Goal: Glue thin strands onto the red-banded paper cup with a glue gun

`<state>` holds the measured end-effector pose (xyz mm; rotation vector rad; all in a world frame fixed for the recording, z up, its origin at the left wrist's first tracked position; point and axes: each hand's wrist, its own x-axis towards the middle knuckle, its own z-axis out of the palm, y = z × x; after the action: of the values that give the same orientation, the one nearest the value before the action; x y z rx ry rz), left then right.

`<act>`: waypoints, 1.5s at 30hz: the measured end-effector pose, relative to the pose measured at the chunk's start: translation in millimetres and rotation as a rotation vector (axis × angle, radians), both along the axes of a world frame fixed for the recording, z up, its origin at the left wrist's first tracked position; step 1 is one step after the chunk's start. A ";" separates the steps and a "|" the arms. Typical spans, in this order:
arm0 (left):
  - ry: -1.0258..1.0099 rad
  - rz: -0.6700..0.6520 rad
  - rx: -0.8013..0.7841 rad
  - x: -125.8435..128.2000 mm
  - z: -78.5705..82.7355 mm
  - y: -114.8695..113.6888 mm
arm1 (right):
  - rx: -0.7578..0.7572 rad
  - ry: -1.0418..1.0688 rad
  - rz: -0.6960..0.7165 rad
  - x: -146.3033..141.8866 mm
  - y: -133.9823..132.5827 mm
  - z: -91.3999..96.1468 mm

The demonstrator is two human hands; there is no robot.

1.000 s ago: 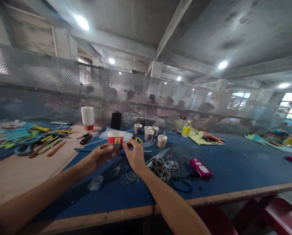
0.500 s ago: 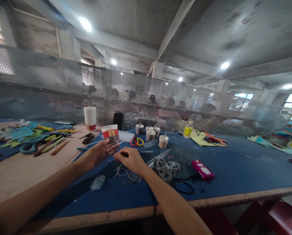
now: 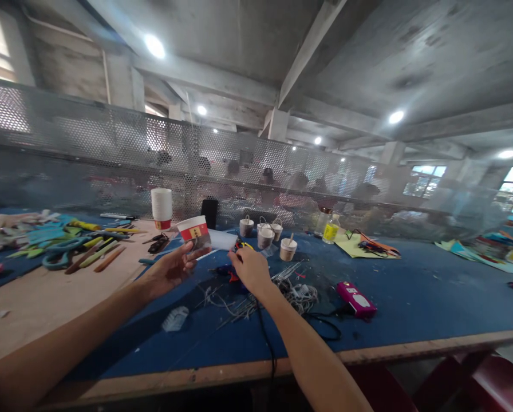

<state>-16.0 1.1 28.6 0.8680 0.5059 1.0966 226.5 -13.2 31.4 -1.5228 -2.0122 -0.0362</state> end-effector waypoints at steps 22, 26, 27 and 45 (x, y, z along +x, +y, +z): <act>-0.034 0.058 -0.033 0.9 -3.7 2.1 | -0.373 0.486 -0.054 38.4 15.2 -19.9; -0.030 0.080 -0.031 1.1 -2.6 2.6 | -0.311 0.972 0.104 35.9 15.5 -13.1; -0.032 0.085 -0.032 1.5 -2.7 3.0 | -0.292 1.035 0.158 34.4 13.1 -10.9; 0.042 0.124 0.003 8.4 -5.2 1.3 | -0.182 0.863 0.402 8.7 -25.7 3.1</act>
<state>-7.7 2.4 23.3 0.8726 0.5996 1.1937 235.3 -38.9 34.5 -0.9385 -1.5670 0.8370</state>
